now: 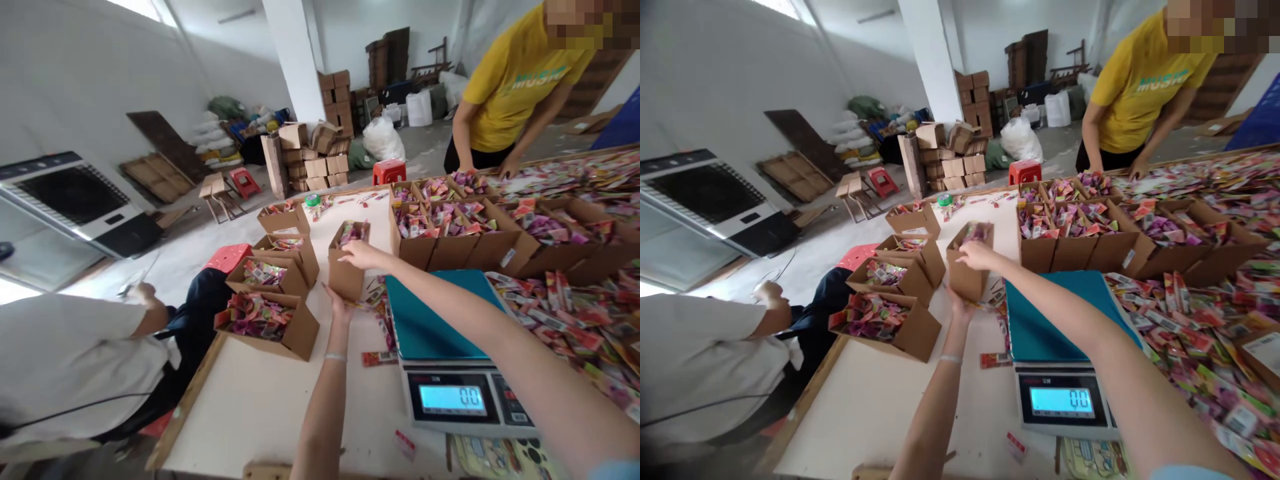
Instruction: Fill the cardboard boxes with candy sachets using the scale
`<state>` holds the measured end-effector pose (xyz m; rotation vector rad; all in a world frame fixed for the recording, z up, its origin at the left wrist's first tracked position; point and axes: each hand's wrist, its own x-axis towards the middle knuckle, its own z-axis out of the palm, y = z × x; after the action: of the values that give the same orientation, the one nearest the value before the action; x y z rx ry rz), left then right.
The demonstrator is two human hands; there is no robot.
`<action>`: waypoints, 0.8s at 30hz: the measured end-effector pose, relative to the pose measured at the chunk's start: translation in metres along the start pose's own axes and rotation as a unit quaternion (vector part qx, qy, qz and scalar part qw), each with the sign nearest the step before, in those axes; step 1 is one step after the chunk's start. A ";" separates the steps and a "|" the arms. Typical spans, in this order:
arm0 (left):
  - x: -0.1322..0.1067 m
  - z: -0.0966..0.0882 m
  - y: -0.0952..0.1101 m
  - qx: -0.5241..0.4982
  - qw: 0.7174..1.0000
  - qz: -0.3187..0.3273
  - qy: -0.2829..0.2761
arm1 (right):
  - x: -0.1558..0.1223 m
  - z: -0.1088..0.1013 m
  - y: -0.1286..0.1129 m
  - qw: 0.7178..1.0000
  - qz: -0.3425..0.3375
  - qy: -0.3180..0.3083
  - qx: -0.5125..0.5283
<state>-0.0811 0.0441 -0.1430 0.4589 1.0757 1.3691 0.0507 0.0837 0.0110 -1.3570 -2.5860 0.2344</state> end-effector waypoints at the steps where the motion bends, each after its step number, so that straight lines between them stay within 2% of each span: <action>1: -0.007 -0.004 0.004 -0.014 1.000 0.017 0.007 | -0.010 -0.005 -0.009 1.000 -0.011 0.014 0.007; 3: -0.028 -0.012 0.014 -0.027 0.999 0.034 0.002 | -0.038 -0.021 -0.022 0.999 -0.026 0.044 0.019; 6: -0.069 -0.014 0.029 0.020 0.996 -0.006 -0.092 | -0.098 -0.054 -0.032 0.991 -0.073 0.106 0.036; 9: -0.109 0.003 0.028 0.113 0.972 -0.060 -0.198 | -0.171 -0.081 -0.029 0.979 -0.112 0.167 0.034; 12: -0.136 0.031 0.008 0.238 0.934 -0.091 -0.249 | -0.234 -0.088 -0.014 0.979 -0.080 0.187 0.014; 15: -0.151 0.056 -0.015 0.385 0.879 -0.090 -0.266 | -0.272 -0.078 0.005 0.986 -0.036 0.162 0.003; 17: -0.154 0.067 -0.023 0.474 0.836 -0.043 -0.273 | -0.286 -0.070 0.014 0.991 -0.014 0.135 0.006; 19: -0.154 0.071 -0.022 0.522 0.814 0.031 -0.254 | -0.295 -0.066 0.018 0.991 0.008 0.129 0.016; 20: -0.152 0.070 -0.018 0.524 0.816 0.068 -0.234 | -0.299 -0.066 0.018 0.990 0.017 0.137 0.026; 22: -0.148 0.063 -0.007 0.493 0.839 0.123 -0.192 | -0.309 -0.071 0.024 0.982 0.023 0.173 0.066; 24: -0.143 0.048 0.007 0.447 0.864 0.164 -0.162 | -0.325 -0.076 0.041 0.958 0.022 0.252 0.137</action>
<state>-0.0242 -0.0722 -0.0650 1.5601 1.3431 0.9368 0.2828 -0.1576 0.0380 -1.1884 -2.0208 0.2101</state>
